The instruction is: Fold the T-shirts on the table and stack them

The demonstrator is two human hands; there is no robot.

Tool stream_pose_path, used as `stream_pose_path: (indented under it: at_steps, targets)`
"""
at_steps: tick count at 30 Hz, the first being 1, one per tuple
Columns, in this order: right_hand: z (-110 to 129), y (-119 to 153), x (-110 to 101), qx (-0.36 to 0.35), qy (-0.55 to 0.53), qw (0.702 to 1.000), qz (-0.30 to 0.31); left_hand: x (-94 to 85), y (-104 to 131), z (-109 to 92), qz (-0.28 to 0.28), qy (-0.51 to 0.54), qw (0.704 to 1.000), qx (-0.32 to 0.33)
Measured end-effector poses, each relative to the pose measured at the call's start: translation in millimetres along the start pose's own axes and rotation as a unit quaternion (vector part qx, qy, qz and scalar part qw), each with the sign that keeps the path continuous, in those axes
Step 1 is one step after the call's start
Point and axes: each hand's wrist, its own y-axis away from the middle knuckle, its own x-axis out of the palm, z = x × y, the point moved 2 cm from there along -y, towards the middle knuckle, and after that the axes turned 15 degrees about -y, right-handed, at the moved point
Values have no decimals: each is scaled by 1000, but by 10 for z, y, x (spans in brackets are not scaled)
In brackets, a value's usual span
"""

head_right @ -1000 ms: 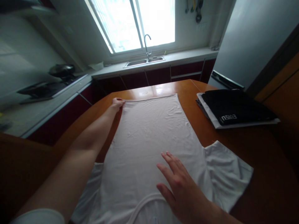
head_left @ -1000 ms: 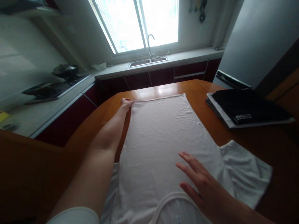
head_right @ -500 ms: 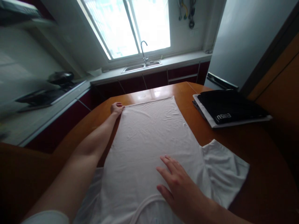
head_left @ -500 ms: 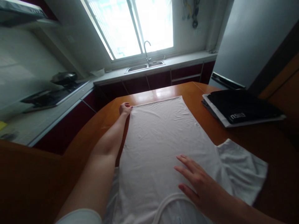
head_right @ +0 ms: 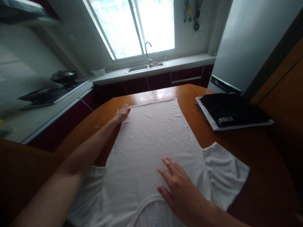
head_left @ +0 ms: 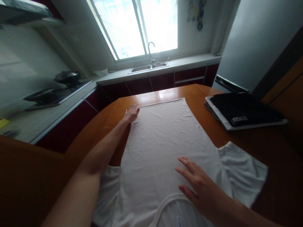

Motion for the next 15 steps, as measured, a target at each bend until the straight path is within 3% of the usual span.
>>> stream_pose_path:
  at_steps: [2, 8, 15]
  targets:
    - [10, -2, -30, -2, -2, 1000, -7, -4, 98, 48, -15, -23, 1000, 11]
    - [49, 1, -42, 0, -5, 1000, 6, 133, 441, 57, 56, -54, 996, 51]
    - [99, 5, -61, 4, -14, 1000, 18, 106, 482, 34, 41, -33, 998, 41]
